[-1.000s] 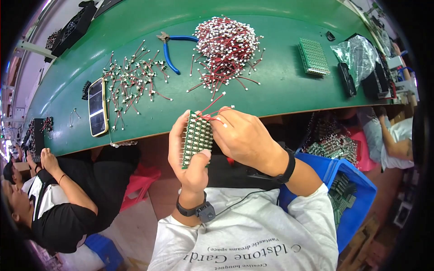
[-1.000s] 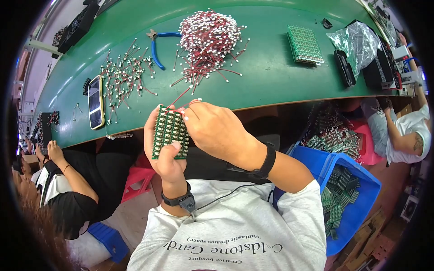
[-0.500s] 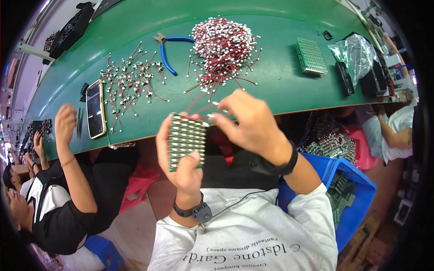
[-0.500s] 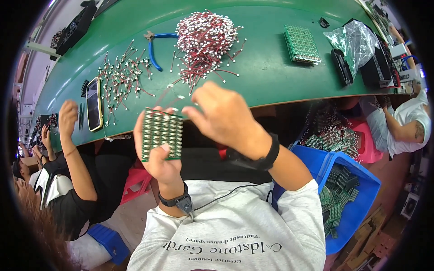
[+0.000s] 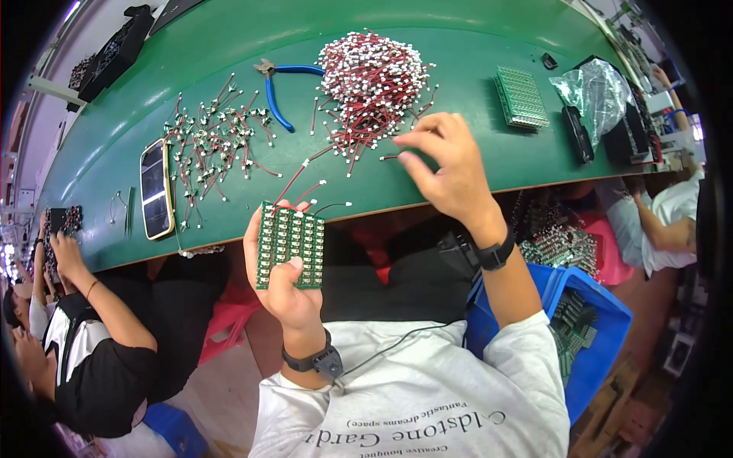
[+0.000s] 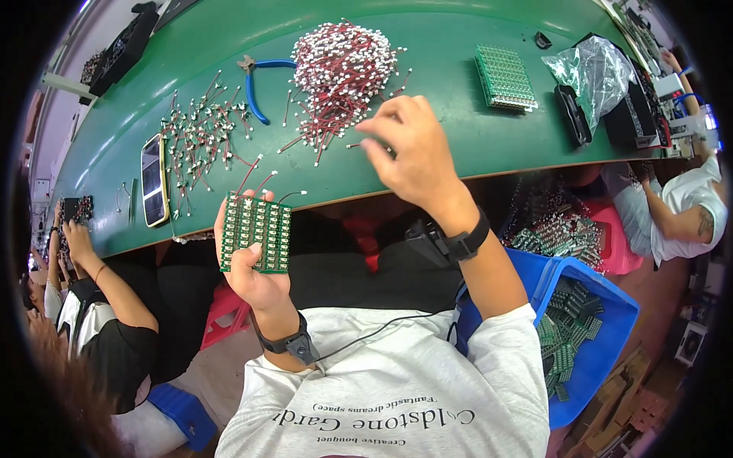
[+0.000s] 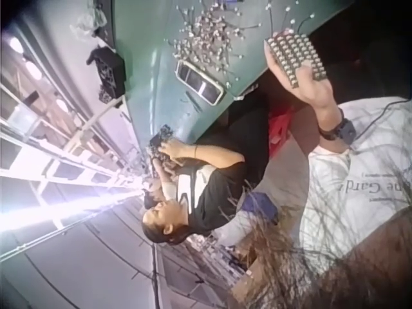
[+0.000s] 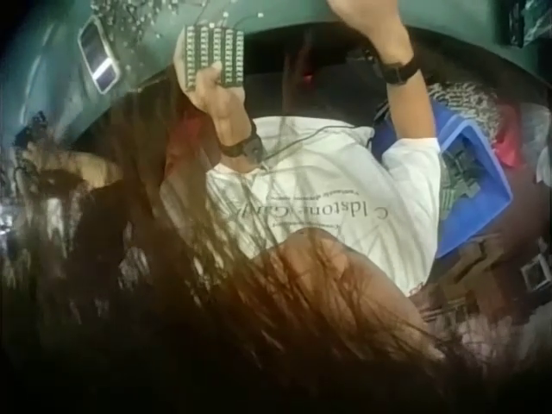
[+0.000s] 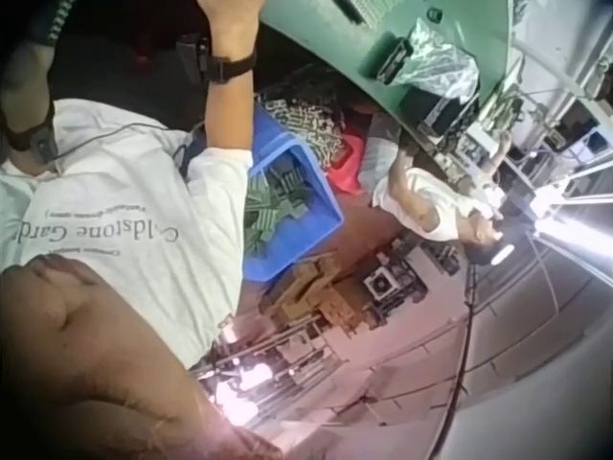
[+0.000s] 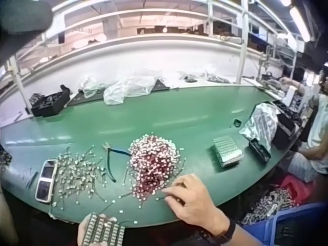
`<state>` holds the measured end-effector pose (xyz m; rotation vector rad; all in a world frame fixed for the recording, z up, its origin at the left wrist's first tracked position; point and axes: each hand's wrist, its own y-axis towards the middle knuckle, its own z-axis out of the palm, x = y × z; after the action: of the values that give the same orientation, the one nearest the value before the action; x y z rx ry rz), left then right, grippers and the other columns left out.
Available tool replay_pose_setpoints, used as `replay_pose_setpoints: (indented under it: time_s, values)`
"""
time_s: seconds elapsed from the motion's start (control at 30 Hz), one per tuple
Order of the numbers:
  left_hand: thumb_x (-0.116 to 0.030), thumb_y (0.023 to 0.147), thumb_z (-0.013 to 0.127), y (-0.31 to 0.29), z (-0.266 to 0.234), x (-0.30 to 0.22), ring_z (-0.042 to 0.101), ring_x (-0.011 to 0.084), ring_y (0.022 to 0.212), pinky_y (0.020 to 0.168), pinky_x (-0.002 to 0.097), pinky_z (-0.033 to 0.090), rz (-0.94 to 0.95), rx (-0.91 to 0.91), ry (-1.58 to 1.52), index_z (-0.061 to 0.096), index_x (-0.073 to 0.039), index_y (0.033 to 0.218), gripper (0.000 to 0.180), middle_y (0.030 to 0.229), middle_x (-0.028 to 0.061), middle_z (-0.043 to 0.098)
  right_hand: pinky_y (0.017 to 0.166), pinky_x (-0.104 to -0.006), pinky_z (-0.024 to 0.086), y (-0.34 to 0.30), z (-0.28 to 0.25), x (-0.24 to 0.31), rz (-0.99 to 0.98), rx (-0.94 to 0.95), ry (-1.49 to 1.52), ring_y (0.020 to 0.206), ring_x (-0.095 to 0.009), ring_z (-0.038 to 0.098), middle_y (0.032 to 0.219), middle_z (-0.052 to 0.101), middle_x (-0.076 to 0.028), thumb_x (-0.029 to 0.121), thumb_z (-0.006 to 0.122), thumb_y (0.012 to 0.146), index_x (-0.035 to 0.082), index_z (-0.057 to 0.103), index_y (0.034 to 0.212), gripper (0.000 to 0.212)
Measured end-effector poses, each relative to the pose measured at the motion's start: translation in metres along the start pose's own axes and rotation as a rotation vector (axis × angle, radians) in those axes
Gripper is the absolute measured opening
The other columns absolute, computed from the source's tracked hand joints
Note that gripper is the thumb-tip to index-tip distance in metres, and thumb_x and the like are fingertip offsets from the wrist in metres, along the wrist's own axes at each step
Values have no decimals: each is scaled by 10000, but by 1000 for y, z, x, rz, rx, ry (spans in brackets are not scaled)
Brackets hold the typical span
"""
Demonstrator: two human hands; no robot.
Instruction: Manually inserting electronic components into a printed circuit board on an assembly line.
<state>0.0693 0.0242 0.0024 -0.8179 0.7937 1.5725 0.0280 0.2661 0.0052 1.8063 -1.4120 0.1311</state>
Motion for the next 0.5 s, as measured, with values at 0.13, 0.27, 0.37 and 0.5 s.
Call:
replay_pose_setpoints:
  time_s: [0.13,0.27,0.37,0.5]
  values:
    - [-25,678,456,1,5,3,554,448,1213,1034,494,476,-24,5,-14,354,118,1401,744,1309,285,515,820,-400,459,-2,20,3,-88,35,-94,953,-275,551,963,600,-62,66,760,737,73,688,890,169]
    - [-35,684,466,3,5,3,554,448,1213,1031,500,478,-67,1,-75,346,116,1406,748,1319,285,508,760,-373,474,-1,24,7,-159,27,-192,875,-296,567,924,598,-73,40,736,776,41,650,917,166]
    - [-122,735,493,3,0,6,529,451,1245,990,535,509,-66,7,-38,343,73,1426,734,1348,277,489,667,-324,471,-11,17,30,27,8,219,746,-259,579,870,590,-81,9,679,844,10,619,953,125]
    - [-156,754,508,2,3,7,499,441,1280,1037,545,464,-81,-24,-117,356,31,1440,727,1366,256,489,623,-283,460,-18,12,63,167,272,577,700,-147,577,848,582,-81,-15,574,910,-11,616,978,80]
